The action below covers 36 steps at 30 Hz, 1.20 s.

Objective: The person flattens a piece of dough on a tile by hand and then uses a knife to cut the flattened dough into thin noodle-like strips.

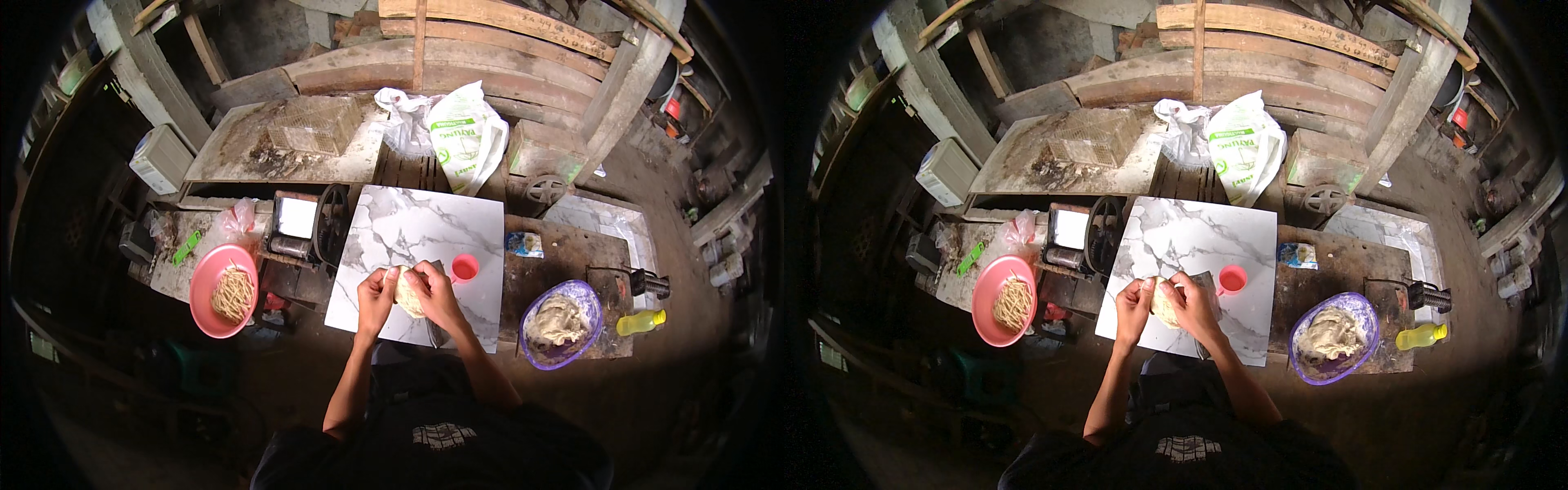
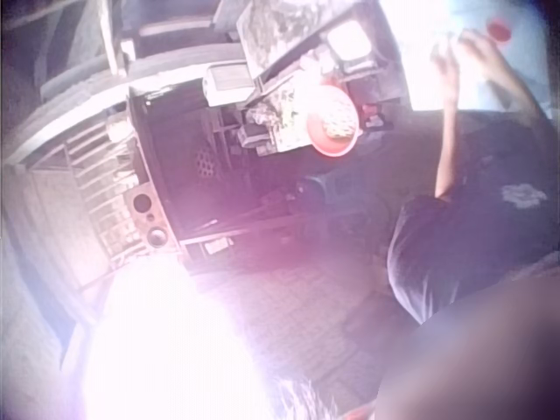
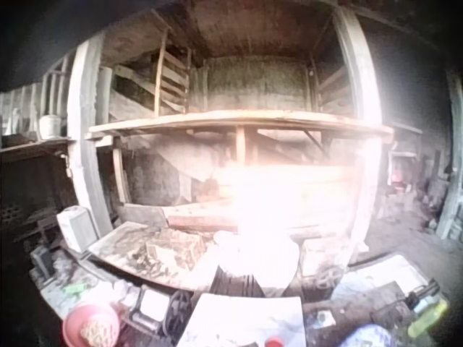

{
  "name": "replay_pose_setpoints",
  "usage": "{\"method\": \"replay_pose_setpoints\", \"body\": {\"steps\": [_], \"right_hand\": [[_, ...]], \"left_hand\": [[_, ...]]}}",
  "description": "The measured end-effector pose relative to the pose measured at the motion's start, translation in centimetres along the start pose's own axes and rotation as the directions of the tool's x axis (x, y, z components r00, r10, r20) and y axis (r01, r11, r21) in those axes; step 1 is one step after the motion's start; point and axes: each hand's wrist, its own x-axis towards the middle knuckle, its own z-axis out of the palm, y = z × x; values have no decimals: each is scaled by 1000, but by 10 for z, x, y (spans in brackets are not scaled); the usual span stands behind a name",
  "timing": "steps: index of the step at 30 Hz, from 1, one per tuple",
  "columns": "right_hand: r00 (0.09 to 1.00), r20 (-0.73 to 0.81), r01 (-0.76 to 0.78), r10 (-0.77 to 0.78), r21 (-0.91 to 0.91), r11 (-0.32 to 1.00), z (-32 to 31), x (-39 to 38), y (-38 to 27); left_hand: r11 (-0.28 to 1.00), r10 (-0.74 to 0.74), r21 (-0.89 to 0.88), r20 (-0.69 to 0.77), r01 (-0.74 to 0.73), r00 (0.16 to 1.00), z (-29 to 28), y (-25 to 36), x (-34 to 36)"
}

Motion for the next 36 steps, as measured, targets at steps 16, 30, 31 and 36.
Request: {"method": "replay_pose_setpoints", "body": {"steps": [16, 30, 31, 36], "right_hand": [[999, 19, -36, 33, 148, 988, -12, 0, -5], [995, 96, 7, -3, -41, 999, -5, 2, 11], [991, 135, -6, 7, -8, 1000, -6, 3, 7], [979, 205, 13, -7, -29, 999, -7, 8, -13]], "left_hand": [[984, -81, -145, 158, 105, 984, -4, 2, 3], [1000, 10, -18, 51, -9, 999, 0, 6, -2], [1000, 15, 3, 51, -15, 999, 0, 7, -2], [1000, 20, -24, 17, -19, 1000, -3, 5, -4]]}}
